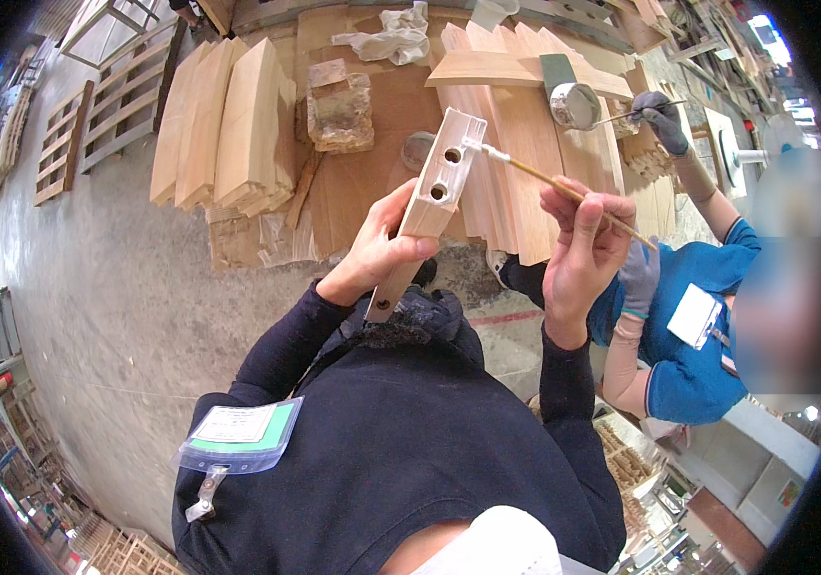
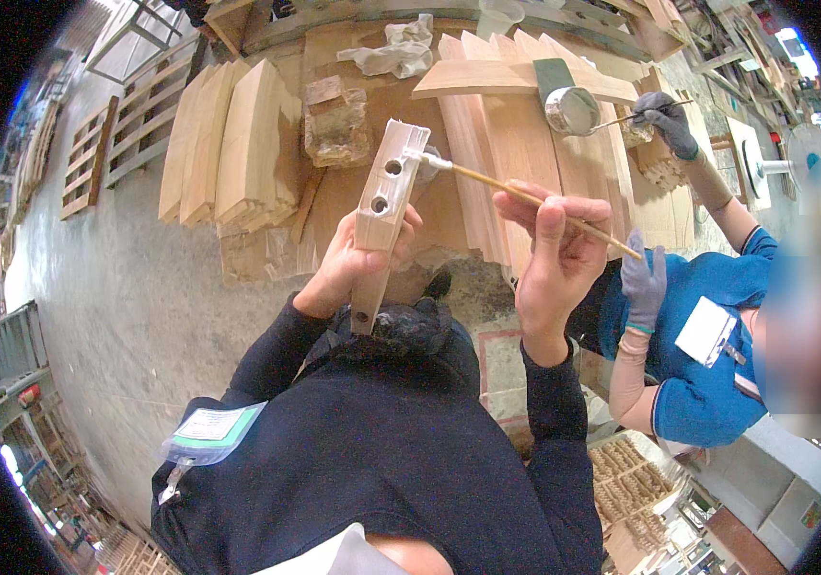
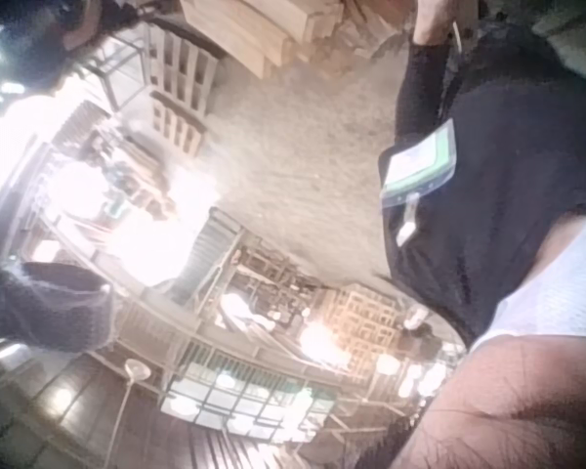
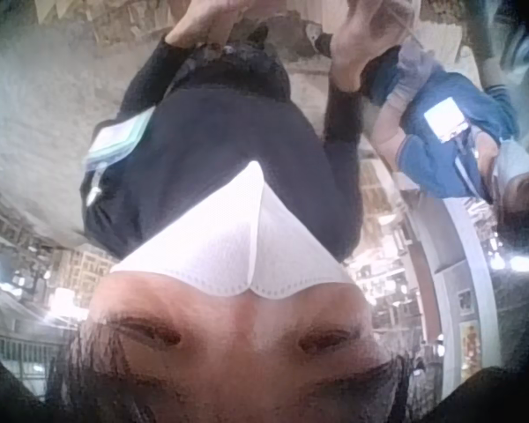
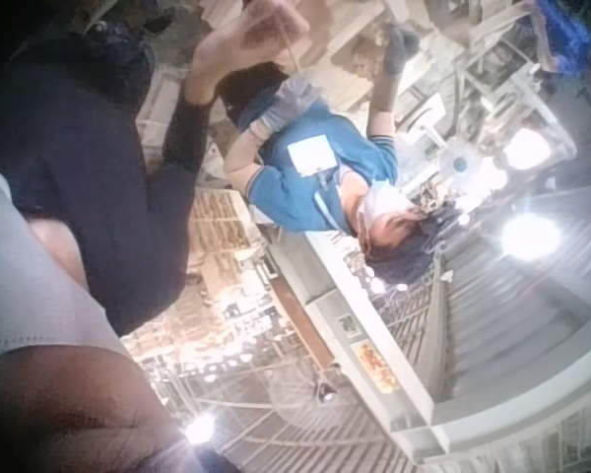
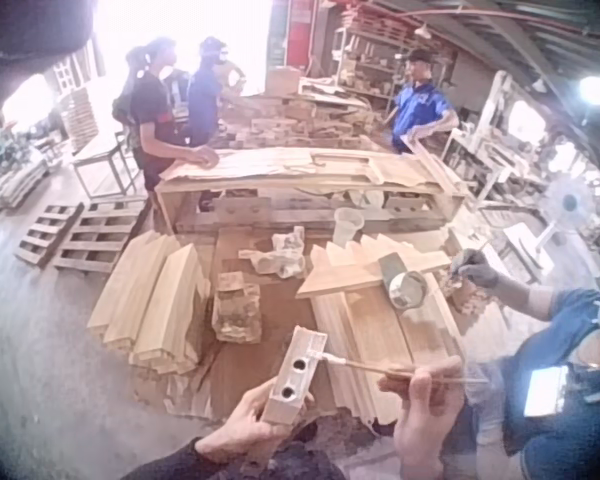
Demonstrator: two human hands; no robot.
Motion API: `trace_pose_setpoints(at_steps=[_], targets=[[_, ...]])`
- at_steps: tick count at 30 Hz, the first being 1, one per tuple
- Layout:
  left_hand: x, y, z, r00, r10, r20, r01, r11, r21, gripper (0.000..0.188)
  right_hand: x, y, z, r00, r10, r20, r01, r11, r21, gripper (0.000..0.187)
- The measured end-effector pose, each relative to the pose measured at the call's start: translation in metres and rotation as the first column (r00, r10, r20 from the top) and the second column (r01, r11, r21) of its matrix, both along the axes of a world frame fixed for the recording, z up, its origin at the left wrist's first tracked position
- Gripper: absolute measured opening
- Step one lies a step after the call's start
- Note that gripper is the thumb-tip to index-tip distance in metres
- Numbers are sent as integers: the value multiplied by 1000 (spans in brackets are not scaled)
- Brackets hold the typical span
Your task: The person applies glue to the holes of wooden pieces using a small brush. They pick up each piece, dip the brush into a container of glue, and carefully apply it inside the holes before placing the piece back on the table.
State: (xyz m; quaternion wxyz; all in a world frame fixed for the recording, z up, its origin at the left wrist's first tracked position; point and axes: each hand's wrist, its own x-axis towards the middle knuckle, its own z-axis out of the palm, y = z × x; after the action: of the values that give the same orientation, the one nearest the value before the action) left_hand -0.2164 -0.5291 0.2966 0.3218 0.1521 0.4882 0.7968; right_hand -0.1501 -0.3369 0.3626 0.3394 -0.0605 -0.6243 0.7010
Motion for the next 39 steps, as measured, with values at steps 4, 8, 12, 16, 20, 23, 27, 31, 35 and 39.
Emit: trace_pose_setpoints(at_steps=[4, 8, 12, 16, 20, 23, 27, 31, 35, 39], targets=[[-2, -1, 2, 1000, 1, 14, -1, 1000, -4, 74, 12, -7, -7, 1000, 29, 9, -29, 999, -33, 16], [-4, -5, -6, 999, -37, 3, 37, 999, -21, 75, 20, -12, -7, 997, 77, 21, -76, 995, -64, 17], [-6, -5, -10, 998, -65, -12, 65, 997, -28, 75, 15, -12, -1, 997, 79, 8, -77, 991, -109, 17], [-5, -2, -5, 998, -43, -36, 42, 999, -32, 72, -8, -7, 4, 1000, 0, -18, -1, 999, -48, 16], [-2, 4, 1, 999, 12, -42, -14, 999, -40, 65, -12, -7, -1, 999, 53, 12, -52, 998, -23, 15], [-1, 3, 1, 999, 26, -40, -27, 999, -28, 62, 0, -11, -5, 996, 94, 10, -94, 996, -4, 13], [1, 0, 3, 999, 11, -45, -14, 998, -67, 60, 14, -19, -7, 990, 140, 28, -138, 988, -67, 13], [4, -2, 2, 998, 14, -57, -17, 998, -59, 58, 17, -18, -5, 991, 131, 17, -129, 988, -91, 13], [6, -4, 0, 996, 9, -86, -14, 998, -58, 54, 12, -16, -5, 997, 78, 29, -75, 993, -95, 14], [7, -3, 5, 994, 4, -106, -13, 996, -85, 50, 2, -13, -3, 997, 70, 14, -67, 990, -125, 12]])
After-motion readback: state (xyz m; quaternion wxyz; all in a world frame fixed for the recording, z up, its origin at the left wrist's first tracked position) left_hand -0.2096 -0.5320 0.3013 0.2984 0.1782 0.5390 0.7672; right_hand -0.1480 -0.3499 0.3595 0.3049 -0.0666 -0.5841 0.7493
